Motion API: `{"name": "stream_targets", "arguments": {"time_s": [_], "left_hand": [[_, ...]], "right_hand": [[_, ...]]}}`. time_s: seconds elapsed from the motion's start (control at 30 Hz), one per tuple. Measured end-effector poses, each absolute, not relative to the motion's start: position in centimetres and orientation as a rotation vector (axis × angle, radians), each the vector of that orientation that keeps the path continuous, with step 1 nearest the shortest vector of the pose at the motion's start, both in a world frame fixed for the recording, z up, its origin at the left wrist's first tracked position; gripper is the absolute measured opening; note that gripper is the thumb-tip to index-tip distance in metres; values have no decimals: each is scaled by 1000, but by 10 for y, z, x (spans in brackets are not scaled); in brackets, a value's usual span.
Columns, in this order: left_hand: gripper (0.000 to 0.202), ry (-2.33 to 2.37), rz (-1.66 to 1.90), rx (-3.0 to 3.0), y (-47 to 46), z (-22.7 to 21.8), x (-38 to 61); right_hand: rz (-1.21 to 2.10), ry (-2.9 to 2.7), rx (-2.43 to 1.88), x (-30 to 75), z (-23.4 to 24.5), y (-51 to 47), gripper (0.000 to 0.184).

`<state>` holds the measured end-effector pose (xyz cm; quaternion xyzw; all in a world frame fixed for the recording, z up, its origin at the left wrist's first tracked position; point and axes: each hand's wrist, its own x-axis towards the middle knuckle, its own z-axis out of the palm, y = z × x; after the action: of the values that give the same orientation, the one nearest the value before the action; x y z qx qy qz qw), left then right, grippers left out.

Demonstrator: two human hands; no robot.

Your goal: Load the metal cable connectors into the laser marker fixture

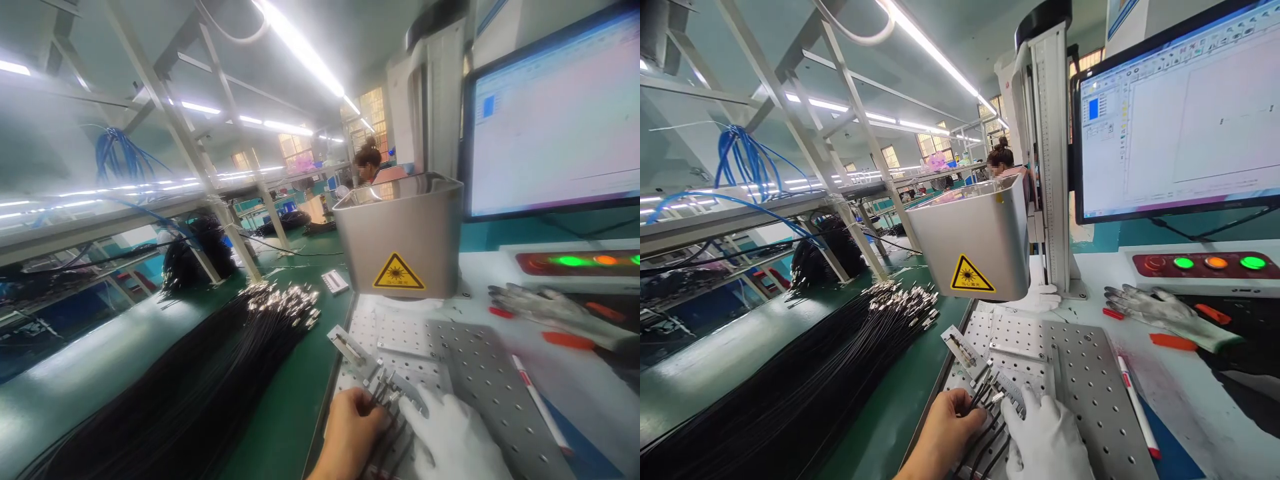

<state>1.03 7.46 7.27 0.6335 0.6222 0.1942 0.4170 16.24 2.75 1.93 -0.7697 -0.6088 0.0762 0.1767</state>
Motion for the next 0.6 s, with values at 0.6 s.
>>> {"name": "stream_targets", "arguments": {"time_s": [0.6], "left_hand": [[11, 1646, 311, 1795, 82, 76, 16]], "right_hand": [[-733, -1631, -1630, 163, 19, 26, 42]]}}
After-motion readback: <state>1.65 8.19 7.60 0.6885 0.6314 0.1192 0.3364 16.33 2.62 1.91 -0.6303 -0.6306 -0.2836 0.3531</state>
